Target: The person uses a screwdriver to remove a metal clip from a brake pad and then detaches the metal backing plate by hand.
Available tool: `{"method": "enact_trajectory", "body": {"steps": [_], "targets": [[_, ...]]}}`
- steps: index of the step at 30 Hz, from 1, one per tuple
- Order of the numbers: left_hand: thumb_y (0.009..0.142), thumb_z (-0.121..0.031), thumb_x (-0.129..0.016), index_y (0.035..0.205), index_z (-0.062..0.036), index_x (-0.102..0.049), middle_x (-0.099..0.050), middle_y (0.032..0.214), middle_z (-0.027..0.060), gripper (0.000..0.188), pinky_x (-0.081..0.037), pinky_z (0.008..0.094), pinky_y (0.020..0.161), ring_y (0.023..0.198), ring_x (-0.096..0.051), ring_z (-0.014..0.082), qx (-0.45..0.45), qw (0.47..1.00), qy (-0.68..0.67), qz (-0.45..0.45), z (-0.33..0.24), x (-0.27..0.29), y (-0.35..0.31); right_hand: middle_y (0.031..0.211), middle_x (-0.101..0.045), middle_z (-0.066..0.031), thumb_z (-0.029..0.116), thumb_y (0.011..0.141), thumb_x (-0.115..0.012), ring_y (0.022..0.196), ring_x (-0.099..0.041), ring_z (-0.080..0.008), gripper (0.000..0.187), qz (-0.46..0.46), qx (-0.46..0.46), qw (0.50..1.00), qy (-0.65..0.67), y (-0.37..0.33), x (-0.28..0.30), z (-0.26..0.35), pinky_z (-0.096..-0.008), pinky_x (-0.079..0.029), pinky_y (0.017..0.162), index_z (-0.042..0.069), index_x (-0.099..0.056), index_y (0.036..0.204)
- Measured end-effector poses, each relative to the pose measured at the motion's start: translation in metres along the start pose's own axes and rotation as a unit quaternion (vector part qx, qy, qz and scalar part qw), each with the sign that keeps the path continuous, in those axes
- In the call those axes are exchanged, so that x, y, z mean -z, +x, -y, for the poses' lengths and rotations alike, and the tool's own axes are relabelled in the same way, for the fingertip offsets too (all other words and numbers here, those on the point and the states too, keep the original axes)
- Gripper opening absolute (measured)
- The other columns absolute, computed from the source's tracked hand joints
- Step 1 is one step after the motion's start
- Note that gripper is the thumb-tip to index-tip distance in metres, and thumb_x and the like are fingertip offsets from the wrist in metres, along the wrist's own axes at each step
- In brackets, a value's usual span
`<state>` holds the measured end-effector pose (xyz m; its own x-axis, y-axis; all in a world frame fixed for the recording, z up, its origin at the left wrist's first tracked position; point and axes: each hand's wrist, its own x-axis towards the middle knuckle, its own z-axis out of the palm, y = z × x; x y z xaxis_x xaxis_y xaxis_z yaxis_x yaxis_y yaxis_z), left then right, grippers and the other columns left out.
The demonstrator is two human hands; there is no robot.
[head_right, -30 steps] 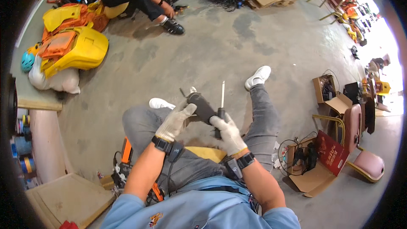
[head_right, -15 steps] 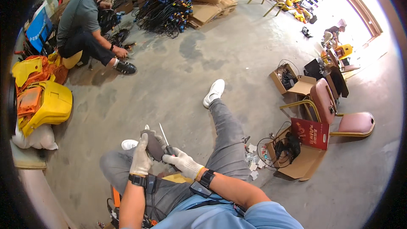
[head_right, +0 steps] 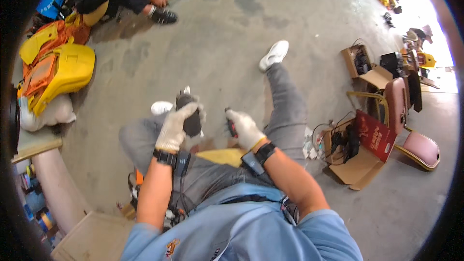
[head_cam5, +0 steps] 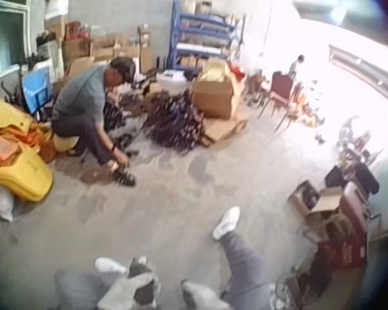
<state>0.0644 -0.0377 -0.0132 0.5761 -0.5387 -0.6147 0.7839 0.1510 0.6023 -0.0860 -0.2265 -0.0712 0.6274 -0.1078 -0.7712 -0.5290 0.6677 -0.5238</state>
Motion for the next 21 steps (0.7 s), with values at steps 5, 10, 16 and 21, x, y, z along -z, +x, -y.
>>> {"method": "enact_trajectory", "body": {"steps": [5, 10, 16, 21], "targets": [[0.097, -0.009, -0.077, 0.128, -0.0011, -0.063, -0.072, 0.101, 0.0102, 0.035, -0.066, 0.0351, 0.072, 0.083, -0.076, 0.0212, 0.018, 0.999, 0.013, -0.032, -0.002, -0.001, 0.001, 0.087, -0.070, -0.0063, 0.027, 0.102, -0.067, 0.070, -0.068, -0.0189, 0.028, -0.053, -0.056, 0.996, -0.054, 0.013, -0.002, 0.000, -0.0340, -0.054, 0.063, 0.001, -0.070, 0.095], [0.098, -0.009, -0.076, 0.129, -0.0017, -0.062, -0.072, 0.101, 0.0089, 0.035, -0.065, 0.0338, 0.075, 0.084, -0.075, 0.0195, -0.003, 0.994, 0.093, -0.065, -0.001, -0.001, 0.000, 0.070, -0.061, -0.0043, 0.024, 0.099, -0.066, 0.059, -0.059, -0.0186, 0.021, -0.083, -0.044, 0.960, -0.265, 0.049, 0.023, -0.014, -0.0357, -0.048, 0.056, 0.006, -0.067, 0.089], [0.096, -0.007, -0.075, 0.129, -0.0017, -0.062, -0.070, 0.099, 0.0075, 0.035, -0.063, 0.0342, 0.075, 0.081, -0.073, 0.0199, 0.023, 0.994, 0.068, -0.080, -0.002, 0.002, 0.002, 0.072, -0.070, -0.0169, 0.025, 0.100, -0.060, 0.055, -0.065, -0.0246, 0.034, -0.010, -0.045, 0.854, -0.519, 0.106, 0.109, -0.067, -0.0417, -0.048, 0.053, -0.004, -0.071, 0.086], [0.096, -0.004, -0.069, 0.134, 0.0000, -0.061, -0.071, 0.104, 0.0079, 0.039, -0.063, 0.0346, 0.077, 0.088, -0.074, 0.0197, 0.021, 0.992, 0.031, -0.122, -0.005, 0.002, 0.002, 0.100, -0.081, -0.0216, 0.027, 0.097, -0.067, 0.091, -0.081, -0.0337, 0.032, 0.071, -0.158, 0.664, -0.727, 0.114, 0.088, -0.058, -0.0453, -0.062, 0.081, 0.006, -0.080, 0.117]]}}
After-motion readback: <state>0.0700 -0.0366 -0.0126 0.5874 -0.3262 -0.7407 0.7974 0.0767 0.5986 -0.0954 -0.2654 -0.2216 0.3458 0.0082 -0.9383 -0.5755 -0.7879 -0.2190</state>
